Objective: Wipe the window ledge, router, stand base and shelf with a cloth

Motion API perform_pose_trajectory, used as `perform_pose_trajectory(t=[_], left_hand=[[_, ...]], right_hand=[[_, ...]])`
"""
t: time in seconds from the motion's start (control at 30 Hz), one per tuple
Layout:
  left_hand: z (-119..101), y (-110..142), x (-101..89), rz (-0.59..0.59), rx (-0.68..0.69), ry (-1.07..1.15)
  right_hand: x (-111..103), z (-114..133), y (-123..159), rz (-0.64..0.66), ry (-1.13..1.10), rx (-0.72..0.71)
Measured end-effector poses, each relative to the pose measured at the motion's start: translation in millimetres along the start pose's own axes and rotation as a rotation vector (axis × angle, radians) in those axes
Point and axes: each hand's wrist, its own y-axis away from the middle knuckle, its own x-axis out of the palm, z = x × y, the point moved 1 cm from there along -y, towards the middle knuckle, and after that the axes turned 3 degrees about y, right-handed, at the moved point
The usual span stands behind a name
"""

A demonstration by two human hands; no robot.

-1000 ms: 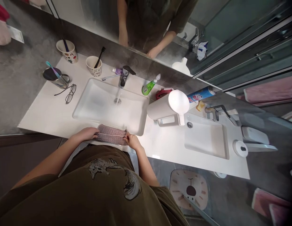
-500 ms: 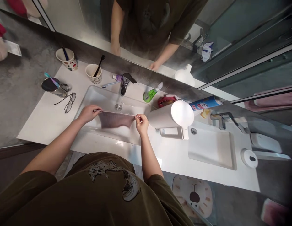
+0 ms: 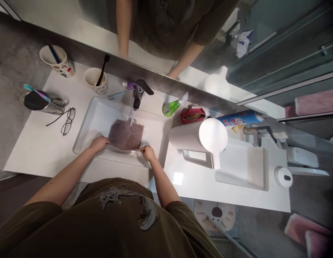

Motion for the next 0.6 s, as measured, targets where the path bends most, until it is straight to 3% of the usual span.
perform_pose_trajectory(t=[0.2, 0.6], left_hand=[[5.5, -9.7, 0.0, 0.05, 0.028, -0.008], [12.6, -17.7, 7.4, 0.08, 0.013, 0.055]], right_hand=[[0.6, 0.1, -7.7, 0.084, 0.06, -0.007], [-4.6, -4.1, -12.5, 0.072, 0.063, -0.006]])
